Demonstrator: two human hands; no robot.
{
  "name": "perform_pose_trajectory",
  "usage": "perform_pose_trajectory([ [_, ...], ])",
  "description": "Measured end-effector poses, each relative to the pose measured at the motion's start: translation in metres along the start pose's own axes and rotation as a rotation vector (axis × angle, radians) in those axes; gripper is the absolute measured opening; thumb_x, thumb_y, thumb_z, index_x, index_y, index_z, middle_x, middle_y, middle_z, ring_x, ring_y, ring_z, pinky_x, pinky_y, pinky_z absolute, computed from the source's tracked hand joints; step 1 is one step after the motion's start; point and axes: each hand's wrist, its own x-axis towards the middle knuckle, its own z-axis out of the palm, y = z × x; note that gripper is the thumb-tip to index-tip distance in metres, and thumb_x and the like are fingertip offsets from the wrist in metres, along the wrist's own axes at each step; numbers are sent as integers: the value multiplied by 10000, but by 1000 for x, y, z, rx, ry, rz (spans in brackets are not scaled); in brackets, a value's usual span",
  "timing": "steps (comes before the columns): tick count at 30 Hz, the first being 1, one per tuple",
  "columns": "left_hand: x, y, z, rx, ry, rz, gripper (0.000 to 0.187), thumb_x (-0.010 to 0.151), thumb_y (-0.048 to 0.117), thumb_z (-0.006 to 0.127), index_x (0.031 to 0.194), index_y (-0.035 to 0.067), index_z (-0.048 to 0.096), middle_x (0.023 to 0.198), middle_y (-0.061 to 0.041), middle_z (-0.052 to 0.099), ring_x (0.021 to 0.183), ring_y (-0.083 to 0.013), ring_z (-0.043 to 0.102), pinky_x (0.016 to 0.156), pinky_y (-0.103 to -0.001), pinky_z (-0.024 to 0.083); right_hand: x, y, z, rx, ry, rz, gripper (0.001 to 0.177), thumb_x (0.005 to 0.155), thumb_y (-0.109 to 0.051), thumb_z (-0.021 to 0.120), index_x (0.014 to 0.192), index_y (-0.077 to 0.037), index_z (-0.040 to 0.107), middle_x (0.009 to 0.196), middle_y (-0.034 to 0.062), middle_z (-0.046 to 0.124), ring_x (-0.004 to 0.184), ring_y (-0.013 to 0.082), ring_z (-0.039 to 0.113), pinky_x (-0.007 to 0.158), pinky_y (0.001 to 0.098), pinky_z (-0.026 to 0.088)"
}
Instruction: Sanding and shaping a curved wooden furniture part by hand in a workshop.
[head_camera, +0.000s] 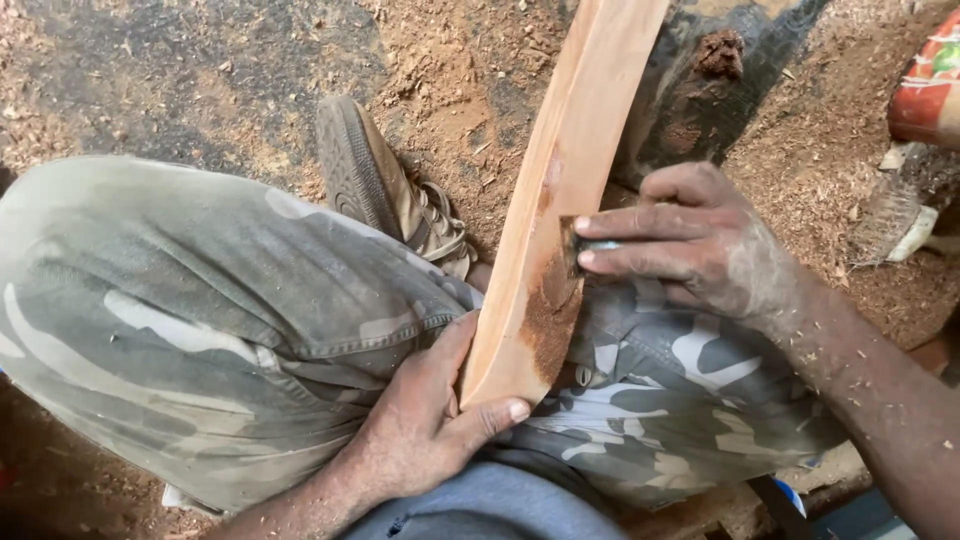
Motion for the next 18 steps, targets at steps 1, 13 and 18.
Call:
perform_pose_trajectory([
  [1, 0, 0, 0, 23, 7, 5, 738, 892, 226, 759, 1506, 30, 400, 1294, -173, 687, 1239, -243, 678, 1047, -386, 517, 2, 2, -3, 2, -28, 10, 438, 782, -335, 765, 1217, -289, 747, 1351, -101, 667, 1068, 203, 556, 979, 370, 464],
  [13, 2, -29, 23, 354, 43, 229, 806, 885, 183, 786, 1464, -136, 326, 1245, -334, 598, 1190, -443, 632, 1014, -470, 543, -27, -141, 36, -128, 231, 901, 198, 1008, -120, 606, 1081, -72, 784, 989, 135, 783, 710, 128, 713, 506, 248, 567],
  [18, 3, -27, 25, 357, 45, 235, 821, 888, 192, 784, 1479, -138, 318, 1240, -335, 608, 1175, -434, 650, 991, -462, 557, 4, -177, 45, -142, 420, 764, 179, 1024, -58, 617, 1165, -21, 720, 1062, 127, 769, 882, 163, 749, 730, 284, 631],
])
